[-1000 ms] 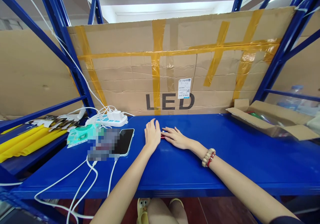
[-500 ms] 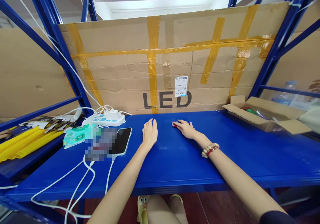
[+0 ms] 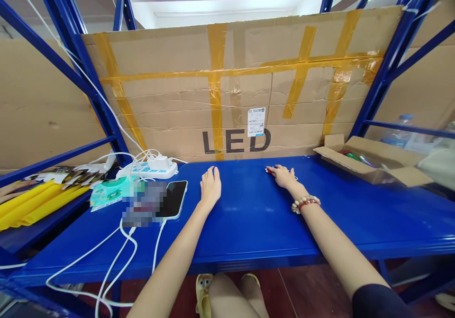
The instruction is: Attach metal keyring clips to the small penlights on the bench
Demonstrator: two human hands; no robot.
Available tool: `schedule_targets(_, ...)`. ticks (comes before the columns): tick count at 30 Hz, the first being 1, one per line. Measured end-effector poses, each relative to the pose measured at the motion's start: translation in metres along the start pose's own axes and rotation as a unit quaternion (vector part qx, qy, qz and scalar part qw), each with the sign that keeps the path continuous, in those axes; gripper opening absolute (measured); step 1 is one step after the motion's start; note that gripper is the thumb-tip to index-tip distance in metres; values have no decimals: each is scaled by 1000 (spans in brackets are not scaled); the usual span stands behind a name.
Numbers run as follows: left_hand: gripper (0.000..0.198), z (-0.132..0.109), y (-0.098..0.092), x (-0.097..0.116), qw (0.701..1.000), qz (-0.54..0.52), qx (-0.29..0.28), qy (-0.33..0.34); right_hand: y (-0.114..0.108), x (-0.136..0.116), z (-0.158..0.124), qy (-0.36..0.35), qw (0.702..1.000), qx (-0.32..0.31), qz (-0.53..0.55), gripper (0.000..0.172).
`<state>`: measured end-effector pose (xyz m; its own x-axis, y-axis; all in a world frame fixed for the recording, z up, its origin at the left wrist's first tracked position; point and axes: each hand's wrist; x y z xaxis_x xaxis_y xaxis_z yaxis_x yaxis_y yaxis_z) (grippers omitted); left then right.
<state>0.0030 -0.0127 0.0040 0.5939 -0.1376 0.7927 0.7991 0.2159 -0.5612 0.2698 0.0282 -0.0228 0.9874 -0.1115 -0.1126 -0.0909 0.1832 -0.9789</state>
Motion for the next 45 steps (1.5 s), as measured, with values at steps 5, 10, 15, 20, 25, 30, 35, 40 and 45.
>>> schedule_targets(5,51,1,-1,-1,1000,-15,16,10,-11,-5,-7,17,999,44,-7,37)
schedule_targets(10,51,0,-2,1,999,-24,21,10,-32,-18,-20,88,993,83,0,23)
schedule_targets(15,47,0,-1,1,999,-20,18,29,-40,-26,-26,89,995,52,-8,16)
schedule_targets(20,44,2,0,0,998,-20,15,59,-30,-22,-21,61,996,46,40,21)
schedule_targets(25,35,4,2,-2,996,18,14,84,-17,-37,-20,-108,974,-28,195,20)
schedule_targets(30,29,3,8,-5,983,124,-52,125,-17,-69,-35,-305,918,-49,248,27)
schedule_targets(35,41,-1,11,-4,961,176,-104,184,-18,-78,-41,-327,894,-8,306,27)
schedule_targets(40,39,1,9,-2,961,161,-100,200,-17,-82,-44,-312,880,-23,357,38)
schedule_targets(45,32,4,8,-2,965,116,-123,202,-22,-88,-49,-322,868,-46,376,43)
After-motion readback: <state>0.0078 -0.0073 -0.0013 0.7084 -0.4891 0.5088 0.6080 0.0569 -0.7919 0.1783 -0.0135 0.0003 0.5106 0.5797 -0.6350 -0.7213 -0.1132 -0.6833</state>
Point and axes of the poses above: each hand's wrist, its own z-axis towards the middle knuckle, its own y-axis out of the palm, x = y × z, and after that the axes turned 1 degree about -x, right-handed
